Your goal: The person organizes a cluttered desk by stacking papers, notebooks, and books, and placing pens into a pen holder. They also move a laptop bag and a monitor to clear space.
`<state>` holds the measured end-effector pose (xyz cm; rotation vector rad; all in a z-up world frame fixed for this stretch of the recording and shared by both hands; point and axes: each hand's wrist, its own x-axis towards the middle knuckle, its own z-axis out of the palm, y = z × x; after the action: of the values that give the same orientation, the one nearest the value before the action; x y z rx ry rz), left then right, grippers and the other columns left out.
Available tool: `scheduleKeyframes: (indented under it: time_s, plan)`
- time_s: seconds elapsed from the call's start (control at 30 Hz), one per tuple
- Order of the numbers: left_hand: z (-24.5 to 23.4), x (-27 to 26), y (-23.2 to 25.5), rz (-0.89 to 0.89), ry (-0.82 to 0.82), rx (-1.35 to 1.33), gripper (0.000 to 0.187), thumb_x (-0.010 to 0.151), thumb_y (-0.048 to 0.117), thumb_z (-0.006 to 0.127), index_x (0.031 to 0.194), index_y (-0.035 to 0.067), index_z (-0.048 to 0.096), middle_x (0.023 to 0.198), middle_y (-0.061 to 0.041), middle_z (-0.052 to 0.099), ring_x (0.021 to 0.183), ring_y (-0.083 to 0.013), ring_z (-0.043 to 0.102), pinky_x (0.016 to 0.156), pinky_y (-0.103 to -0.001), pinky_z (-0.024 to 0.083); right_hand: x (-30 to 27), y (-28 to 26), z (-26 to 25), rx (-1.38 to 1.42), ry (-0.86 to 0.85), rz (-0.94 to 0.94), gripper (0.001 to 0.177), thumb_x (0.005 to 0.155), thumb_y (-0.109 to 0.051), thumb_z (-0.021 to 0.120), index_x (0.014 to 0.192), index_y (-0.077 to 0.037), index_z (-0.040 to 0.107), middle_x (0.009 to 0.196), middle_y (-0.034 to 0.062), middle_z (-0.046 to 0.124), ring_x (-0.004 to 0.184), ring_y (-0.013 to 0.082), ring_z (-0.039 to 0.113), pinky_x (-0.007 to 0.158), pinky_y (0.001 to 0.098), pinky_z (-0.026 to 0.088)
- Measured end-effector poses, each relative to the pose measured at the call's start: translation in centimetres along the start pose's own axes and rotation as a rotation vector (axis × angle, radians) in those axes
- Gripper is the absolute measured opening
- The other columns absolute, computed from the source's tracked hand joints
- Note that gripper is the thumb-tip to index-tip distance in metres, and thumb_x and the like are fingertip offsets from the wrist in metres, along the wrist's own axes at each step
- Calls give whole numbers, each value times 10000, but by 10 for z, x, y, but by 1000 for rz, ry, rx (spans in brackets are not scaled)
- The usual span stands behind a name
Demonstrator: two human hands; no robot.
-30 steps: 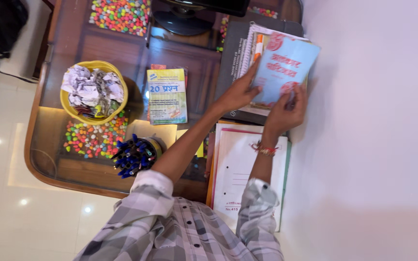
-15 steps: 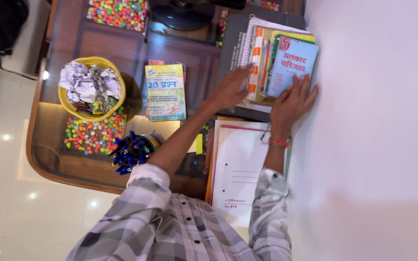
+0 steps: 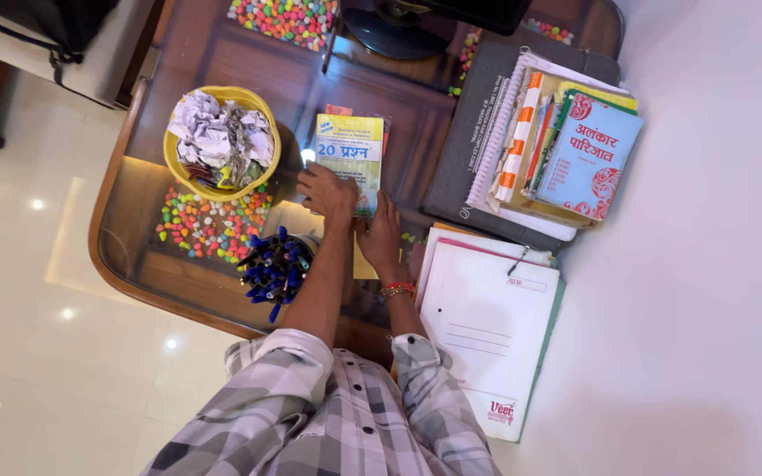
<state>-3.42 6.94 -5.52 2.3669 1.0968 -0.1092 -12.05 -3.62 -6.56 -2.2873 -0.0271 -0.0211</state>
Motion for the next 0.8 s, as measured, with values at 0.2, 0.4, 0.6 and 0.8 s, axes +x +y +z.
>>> scheduleKeyframes:
  time_s: [0.2, 0.4, 0.6, 0.8]
  plan:
    - [-21, -3, -4, -53, -49, -3, 905, 611, 367, 966, 1280, 38, 454, 1314, -161, 481, 1272, -392, 449, 1010, -593, 405, 4, 15, 8, 117, 66, 87, 540, 917, -106, 700, 1409, 30, 525, 1332, 257, 631, 1245, 424, 596, 1076, 467, 473]
    - [0, -8, -16, 235, 39, -287, 588, 735, 176, 883, 1214, 20, 581, 1215, -166, 586, 1185, -378, 567, 1026, -501, 457, 18, 18, -20, 102, 135, 27, 639, 953, -169, 746, 1439, 98, 428, 1328, 331, 565, 1195, 476, 570, 996, 491, 465]
    - [-27, -69, 38, 566, -52, -887, 365, 977, 135, 711, 1299, -8, 617, 1197, -155, 610, 1132, -269, 645, 994, -383, 535, 15, -17, -124, 76, 289, 66, 432, 1022, -130, 626, 1451, -101, 584, 1222, 221, 617, 1076, 340, 668, 914, 426, 566]
    - [-32, -139, 130, 853, -546, -1320, 571, 1086, 124, 595, 1598, 29, 362, 1558, -178, 500, 1415, -247, 520, 1199, -361, 434, 15, -30, -236, 33, 735, -35, 319, 1045, -64, 631, 1362, -90, 655, 1304, 166, 574, 1150, 278, 665, 644, 284, 654]
